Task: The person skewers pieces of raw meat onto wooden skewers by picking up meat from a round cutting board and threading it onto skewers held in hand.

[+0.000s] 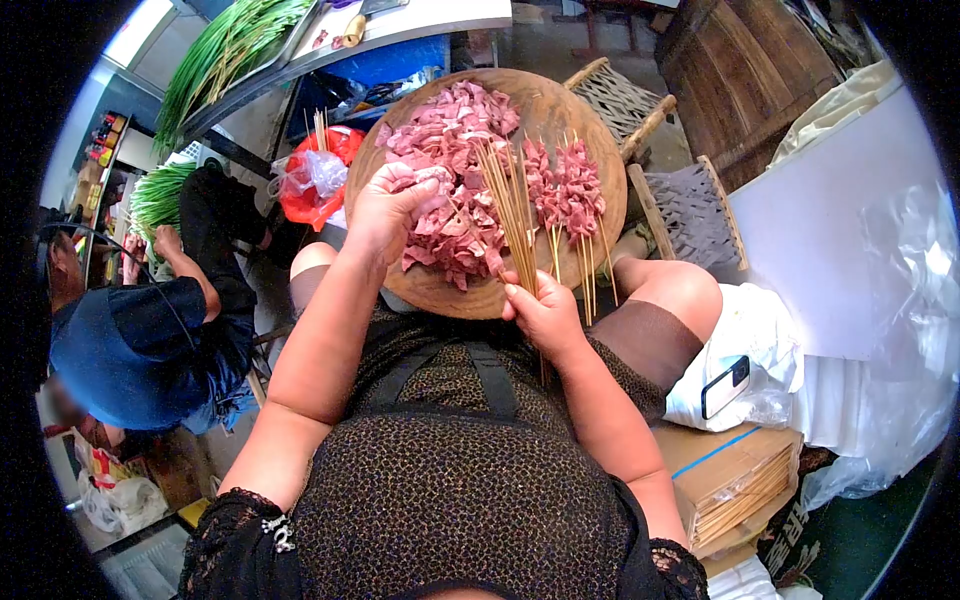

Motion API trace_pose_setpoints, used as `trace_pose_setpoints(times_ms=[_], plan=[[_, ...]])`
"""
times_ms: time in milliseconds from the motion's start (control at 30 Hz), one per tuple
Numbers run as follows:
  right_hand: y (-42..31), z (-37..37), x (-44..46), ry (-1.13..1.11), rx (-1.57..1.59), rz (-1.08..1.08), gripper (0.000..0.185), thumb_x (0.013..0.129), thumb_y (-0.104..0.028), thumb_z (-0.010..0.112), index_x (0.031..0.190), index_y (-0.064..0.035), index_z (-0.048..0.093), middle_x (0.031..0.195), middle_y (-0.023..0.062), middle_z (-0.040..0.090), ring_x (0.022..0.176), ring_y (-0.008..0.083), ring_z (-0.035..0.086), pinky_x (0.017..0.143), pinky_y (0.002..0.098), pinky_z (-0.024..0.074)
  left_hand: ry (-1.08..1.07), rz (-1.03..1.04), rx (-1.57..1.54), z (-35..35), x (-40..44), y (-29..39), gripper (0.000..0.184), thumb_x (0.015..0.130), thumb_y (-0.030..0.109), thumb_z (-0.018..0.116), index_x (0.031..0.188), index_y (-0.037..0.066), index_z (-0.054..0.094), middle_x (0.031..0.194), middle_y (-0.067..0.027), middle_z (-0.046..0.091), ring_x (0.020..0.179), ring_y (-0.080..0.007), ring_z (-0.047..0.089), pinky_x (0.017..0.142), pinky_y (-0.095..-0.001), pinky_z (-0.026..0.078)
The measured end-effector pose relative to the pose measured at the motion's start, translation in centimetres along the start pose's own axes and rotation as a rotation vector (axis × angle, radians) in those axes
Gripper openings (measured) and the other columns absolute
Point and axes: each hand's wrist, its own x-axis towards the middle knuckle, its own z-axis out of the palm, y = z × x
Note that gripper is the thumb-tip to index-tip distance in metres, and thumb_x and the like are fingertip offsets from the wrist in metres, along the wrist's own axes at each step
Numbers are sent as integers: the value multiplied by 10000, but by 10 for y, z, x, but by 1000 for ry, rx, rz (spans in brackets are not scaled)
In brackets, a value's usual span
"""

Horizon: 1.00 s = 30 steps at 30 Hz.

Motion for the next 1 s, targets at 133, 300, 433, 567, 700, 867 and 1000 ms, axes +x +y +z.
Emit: trace_pose_setpoints(times_ms=[133, 300, 433, 567, 700, 867, 1000], plan=[[-1, -1, 0, 7, -23, 15, 189, 876, -101, 526, 1049, -26, 528, 685, 22, 554, 535, 65, 468, 477, 173, 336, 29, -36, 96, 7, -7, -5, 199, 771, -67, 606, 857, 79, 501, 968, -138, 615, 853, -219, 622, 710, -322, 554], [-1, 0, 3, 7, 8, -6, 203, 879, -119, 528, 1055, -20, 520, 671, 19, 548, 509, 61, 446, 455, 177, 324, -49, -113, 47, 17, -19, -27, 235, 745, -49, 645, 880, 44, 477, 864, -94, 614, 778, -176, 620, 685, -286, 538], [-5, 0, 3, 56, 43, -22, 209, 874, -119, 537, 1057, -20, 513, 645, 10, 547, 446, 49, 408, 408, 175, 294, -70, -183, 11, 14, -19, -32, 267, 760, -13, 650, 964, 35, 485, 935, -106, 589, 834, -174, 608, 738, -299, 528], [-4, -5, 3, 45, 70, -32, 214, 869, -121, 545, 1060, -31, 512, 639, 10, 552, 412, 43, 384, 385, 170, 274, -53, -178, -84, 5, -12, -15, 219, 860, 52, 535, 1062, 3, 468, 1027, -143, 563, 932, -232, 592, 803, -345, 521], [-6, -3, 0, -7, -6, 46, 207, 861, -133, 561, 1049, -52, 534, 649, 11, 561, 434, 41, 397, 398, 172, 279, -19, -159, -144, -3, -6, 0, 220, 933, 100, 389, 1103, -18, 465, 1051, -166, 568, 962, -277, 588, 830, -373, 520], [0, -3, 2, -49, -9, 66, 187, 861, -126, 557, 1033, -53, 548, 647, 5, 557, 445, 41, 401, 410, 176, 283, -36, -80, -156, -11, 2, 1, 241, 943, 126, 382, 1114, -11, 482, 1074, -170, 571, 980, -267, 587, 845, -375, 507], [0, -3, 2, -58, 1, 68, 182, 859, -120, 557, 1028, -52, 547, 645, 1, 550, 458, 44, 412, 417, 176, 287, -50, -66, -168, -10, 2, 3, 238, 943, 122, 384, 1118, -5, 482, 1074, -163, 574, 979, -261, 587, 857, -374, 500]])
